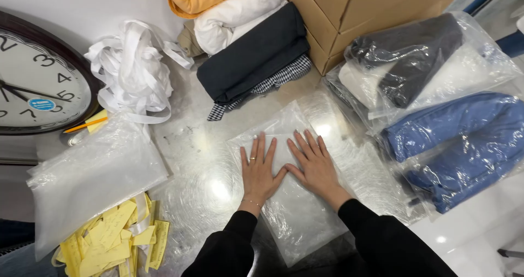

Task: The person unpacks folded clothes from plastic bags on a metal table, places them on a stack, and then repacks them into new plastic bags. The process is repeated for several items, including white, yellow, and dark-colored garments.

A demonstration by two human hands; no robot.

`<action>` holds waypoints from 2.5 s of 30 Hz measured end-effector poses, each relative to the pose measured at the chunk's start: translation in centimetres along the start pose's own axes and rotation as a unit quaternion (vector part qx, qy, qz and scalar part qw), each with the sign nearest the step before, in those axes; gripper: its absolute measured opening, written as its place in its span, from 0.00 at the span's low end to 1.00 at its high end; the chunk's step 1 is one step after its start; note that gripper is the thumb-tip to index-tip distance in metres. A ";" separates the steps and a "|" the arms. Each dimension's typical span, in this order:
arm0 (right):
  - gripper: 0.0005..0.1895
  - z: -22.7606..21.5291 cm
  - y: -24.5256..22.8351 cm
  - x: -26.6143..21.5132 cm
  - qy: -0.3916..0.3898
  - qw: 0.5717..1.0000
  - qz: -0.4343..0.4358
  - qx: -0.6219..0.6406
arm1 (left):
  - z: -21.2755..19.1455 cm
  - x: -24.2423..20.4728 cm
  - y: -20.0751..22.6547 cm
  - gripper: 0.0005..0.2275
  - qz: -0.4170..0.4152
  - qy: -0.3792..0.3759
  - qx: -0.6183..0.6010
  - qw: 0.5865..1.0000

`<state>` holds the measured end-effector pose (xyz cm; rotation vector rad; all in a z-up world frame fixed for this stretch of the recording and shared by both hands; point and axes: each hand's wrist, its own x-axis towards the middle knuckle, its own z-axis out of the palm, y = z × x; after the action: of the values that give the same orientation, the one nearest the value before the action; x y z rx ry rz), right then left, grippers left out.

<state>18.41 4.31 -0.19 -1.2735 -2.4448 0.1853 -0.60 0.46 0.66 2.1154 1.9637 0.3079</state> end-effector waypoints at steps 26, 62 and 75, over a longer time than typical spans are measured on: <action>0.29 -9.7 -1.7 -7.2 0.053 0.857 0.351 0.373 | 0.3 -20.1 2.2 0.38 0.193 0.067 0.140 0.969; 0.20 -11.1 9.0 -20.4 -0.194 0.757 0.485 0.392 | 3.8 -0.8 -2.9 0.22 -0.220 -0.012 -0.138 0.966; 0.10 -7.5 2.2 -7.8 -0.122 0.777 0.425 0.447 | -8.8 -6.2 -14.5 0.11 -0.278 -0.022 -0.480 0.832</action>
<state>27.01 -1.12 3.97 -1.7458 -1.3215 1.5952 -17.53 -4.46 4.48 0.8746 1.7153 0.8773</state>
